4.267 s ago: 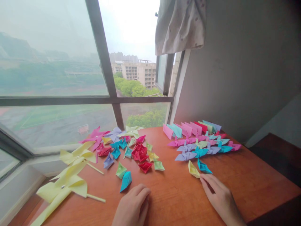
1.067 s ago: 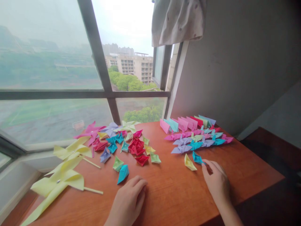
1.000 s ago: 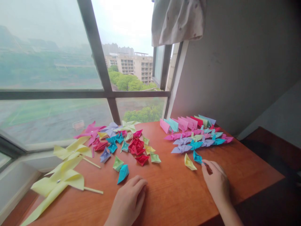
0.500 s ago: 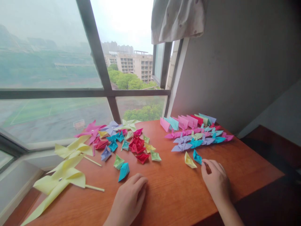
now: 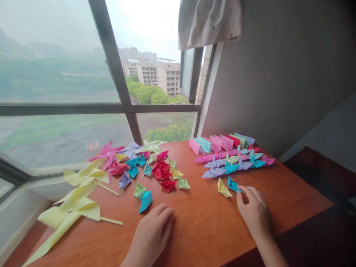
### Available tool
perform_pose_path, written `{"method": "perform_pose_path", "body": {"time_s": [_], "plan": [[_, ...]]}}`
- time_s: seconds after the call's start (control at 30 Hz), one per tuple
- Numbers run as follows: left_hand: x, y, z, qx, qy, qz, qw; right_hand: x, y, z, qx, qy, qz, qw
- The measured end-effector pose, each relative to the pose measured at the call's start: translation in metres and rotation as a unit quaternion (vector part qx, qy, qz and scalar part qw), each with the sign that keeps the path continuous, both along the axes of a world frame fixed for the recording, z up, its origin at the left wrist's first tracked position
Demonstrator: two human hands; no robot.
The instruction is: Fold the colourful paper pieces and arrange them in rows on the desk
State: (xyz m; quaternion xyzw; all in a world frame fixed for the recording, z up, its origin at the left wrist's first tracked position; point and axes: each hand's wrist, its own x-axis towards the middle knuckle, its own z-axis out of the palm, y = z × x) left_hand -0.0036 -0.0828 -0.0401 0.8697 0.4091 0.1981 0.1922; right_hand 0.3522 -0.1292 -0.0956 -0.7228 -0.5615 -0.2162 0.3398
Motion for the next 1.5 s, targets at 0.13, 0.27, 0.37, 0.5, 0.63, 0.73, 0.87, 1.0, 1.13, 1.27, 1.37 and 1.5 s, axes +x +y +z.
{"method": "perform_pose_path", "body": {"time_s": [0.13,0.27,0.37,0.5,0.63,0.73,0.87,1.0,1.13,1.27,1.37,1.5], "plan": [[0.0,0.0,-0.001,-0.007,0.005,-0.001,1.0,0.0,0.0,0.0,-0.007,0.006,-0.002,1.0],[0.0,0.0,-0.002,-0.009,0.01,0.0,1.0,0.001,0.0,-0.001,-0.015,0.005,0.001,1.0],[-0.001,0.0,-0.002,-0.006,0.013,0.0,1.0,0.002,0.001,-0.001,-0.017,0.001,0.005,1.0],[0.0,0.0,-0.002,0.002,0.009,0.0,1.0,0.002,0.001,-0.001,-0.015,0.0,0.003,1.0],[0.001,0.001,-0.001,0.016,-0.001,0.003,1.0,0.002,0.002,0.0,-0.008,0.002,-0.001,1.0],[0.001,0.001,0.0,0.018,0.0,0.004,1.0,0.001,0.002,0.001,-0.003,0.001,0.0,1.0],[0.001,0.0,0.001,0.022,-0.007,0.005,1.0,-0.001,0.002,0.003,0.001,0.005,0.002,1.0],[0.001,-0.001,0.002,0.023,-0.003,0.004,1.0,-0.003,0.001,0.007,0.014,0.018,0.002,1.0],[-0.001,-0.002,0.001,0.022,-0.011,0.001,1.0,-0.005,-0.001,0.012,0.021,0.035,0.007,0.999],[-0.008,0.0,-0.001,0.083,-0.083,0.065,0.991,-0.006,-0.002,0.015,0.03,0.049,0.01,0.998],[-0.017,0.003,0.0,0.142,-0.119,0.186,0.965,-0.005,-0.003,0.015,0.039,0.055,0.013,0.998],[-0.027,0.004,0.001,0.171,-0.078,0.295,0.937,-0.005,-0.003,0.015,0.052,0.055,0.019,0.997]]}}
